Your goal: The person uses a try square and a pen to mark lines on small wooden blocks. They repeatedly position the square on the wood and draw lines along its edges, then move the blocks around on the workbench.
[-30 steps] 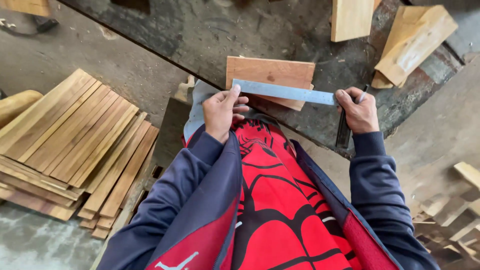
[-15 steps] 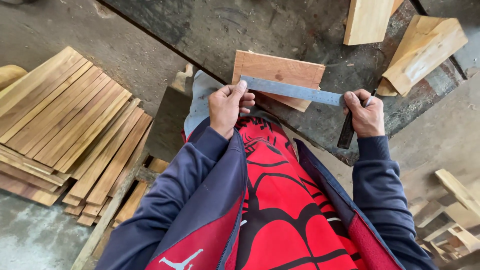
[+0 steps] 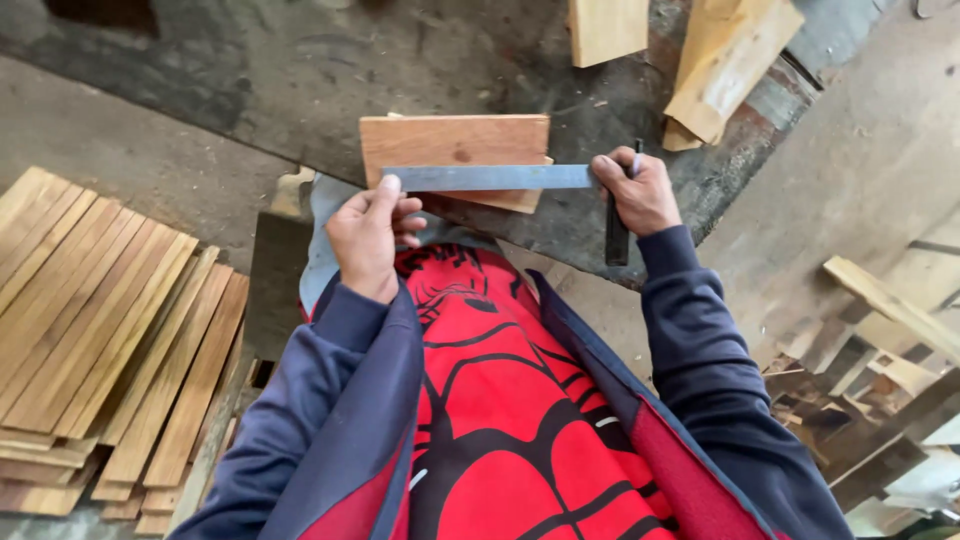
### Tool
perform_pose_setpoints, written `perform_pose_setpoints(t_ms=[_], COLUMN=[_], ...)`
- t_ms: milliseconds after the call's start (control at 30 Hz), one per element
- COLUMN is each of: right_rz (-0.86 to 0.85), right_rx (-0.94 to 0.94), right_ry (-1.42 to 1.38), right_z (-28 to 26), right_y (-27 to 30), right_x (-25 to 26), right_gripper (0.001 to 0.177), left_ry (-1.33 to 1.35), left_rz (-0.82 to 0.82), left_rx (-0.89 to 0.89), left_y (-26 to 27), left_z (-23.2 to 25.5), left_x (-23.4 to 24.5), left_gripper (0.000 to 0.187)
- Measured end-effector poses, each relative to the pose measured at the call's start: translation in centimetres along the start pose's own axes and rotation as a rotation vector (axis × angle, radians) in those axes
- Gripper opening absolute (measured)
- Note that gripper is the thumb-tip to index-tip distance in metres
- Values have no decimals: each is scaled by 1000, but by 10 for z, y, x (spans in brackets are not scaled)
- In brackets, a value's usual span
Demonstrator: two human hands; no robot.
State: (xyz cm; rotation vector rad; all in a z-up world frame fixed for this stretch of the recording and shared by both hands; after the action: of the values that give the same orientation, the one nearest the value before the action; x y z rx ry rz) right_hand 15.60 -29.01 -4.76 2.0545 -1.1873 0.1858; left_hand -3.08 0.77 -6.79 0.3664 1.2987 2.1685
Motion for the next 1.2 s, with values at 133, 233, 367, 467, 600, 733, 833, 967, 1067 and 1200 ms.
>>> perform_pose_setpoints(t_ms=[133, 233, 367, 467, 600, 733, 833, 967, 1067, 1200], right_rz=[-14, -8, -33, -26, -34, -35, -38, -35, -83, -95], right_rx=[-14, -17, 5, 10, 25, 26, 56, 49, 1, -76], right_ry=[-51, -92, -116, -142, -160, -145, -131, -88, -89, -116], right_z=[2, 1, -6, -2, -14, -17, -17, -18, -8, -16], right_y=[-2, -2, -4, -5, -3, 0, -9, -10, -10, -10], right_x=[-7, -9, -11, -11, -10, -9, -8, -7, -12, -14], right_gripper=[23, 23, 24, 24, 23, 22, 22, 21, 22, 22], left_ry=[-33, -58, -68, -86, -84, -74, -57, -63, -64, -58], left_rz=[22, 38, 55, 65, 82, 105, 114, 130, 160, 184], left_rx=[0, -4, -29, -34, -35, -26, -33, -19, -13, 1], left_y=[1, 3, 5, 3, 3, 8, 6, 6, 6, 7], left_z=[1, 1, 6, 4, 4, 3, 5, 0, -3, -2], left_x=[3, 4, 4, 6, 7, 8, 7, 11, 16, 16], left_gripper=[19, 19, 20, 21, 21, 20, 20, 20, 20, 21])
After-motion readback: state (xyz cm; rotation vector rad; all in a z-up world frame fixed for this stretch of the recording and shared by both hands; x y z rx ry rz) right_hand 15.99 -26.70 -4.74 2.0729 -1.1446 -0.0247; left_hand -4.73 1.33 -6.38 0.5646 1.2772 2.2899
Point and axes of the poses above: each hand's wrist, its own y-axis away from the middle knuckle, its own x-axis out of the back of the hand, z = x × y, the point moved 10 cm from there along -y, towards the middle knuckle, and after that the axes turned 1 degree about x, right-handed, at the moved point
